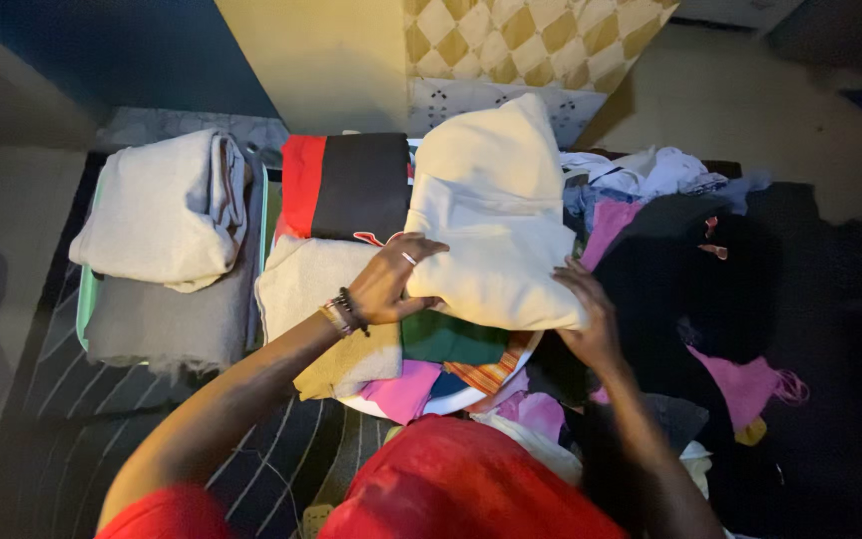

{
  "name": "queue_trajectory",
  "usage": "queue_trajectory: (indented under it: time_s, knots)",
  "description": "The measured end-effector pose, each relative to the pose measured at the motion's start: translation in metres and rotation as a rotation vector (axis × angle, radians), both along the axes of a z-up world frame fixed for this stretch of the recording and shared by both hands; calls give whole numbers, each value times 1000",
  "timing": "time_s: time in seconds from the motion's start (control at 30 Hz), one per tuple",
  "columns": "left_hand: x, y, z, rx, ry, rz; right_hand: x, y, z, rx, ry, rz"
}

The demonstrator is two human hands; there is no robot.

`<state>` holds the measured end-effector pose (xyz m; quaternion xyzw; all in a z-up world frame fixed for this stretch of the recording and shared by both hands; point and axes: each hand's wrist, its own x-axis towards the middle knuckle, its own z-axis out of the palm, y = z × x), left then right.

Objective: The person folds a cream-colored hoodie and then a patterned pair of shorts on a table. The person smooths and aligns each garment before folding it into a compact rectangle and placing it on a growing stack of folded clothes.

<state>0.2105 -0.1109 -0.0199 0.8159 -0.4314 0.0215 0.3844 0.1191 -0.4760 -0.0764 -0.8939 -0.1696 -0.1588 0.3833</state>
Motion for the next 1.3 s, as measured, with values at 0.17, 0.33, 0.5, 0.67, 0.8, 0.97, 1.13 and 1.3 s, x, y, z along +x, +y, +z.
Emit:
queue_trajectory:
  time_s: [0.17, 0.33, 0.5, 0.67, 0.8, 0.97, 1.13, 1.3]
  knots:
    - [-26, 23, 76, -143, 354, 142, -9, -18, 59, 357, 125, 191]
    - [-40, 21, 56, -573, 648, 276, -16, -18, 9, 779, 334, 158]
    - [-12, 9, -21, -644, 847, 538, 14, 6, -74, 920, 544, -104]
    - [-42, -37, -48, -717, 166, 616, 43, 5, -88, 1117, 640, -143]
    - [-51, -45, -33, -613, 233, 655, 44, 2, -80, 1042, 712, -128]
    - [0, -29, -11, -473, 367, 629, 52, 3, -75, 1122, 704, -112]
    - [7, -30, -14, -443, 410, 846, 73, 34, -49, 978, 247, -199]
    - [30, -30, -44, -454, 443, 1030, 18, 72, 7, 220, 14, -409]
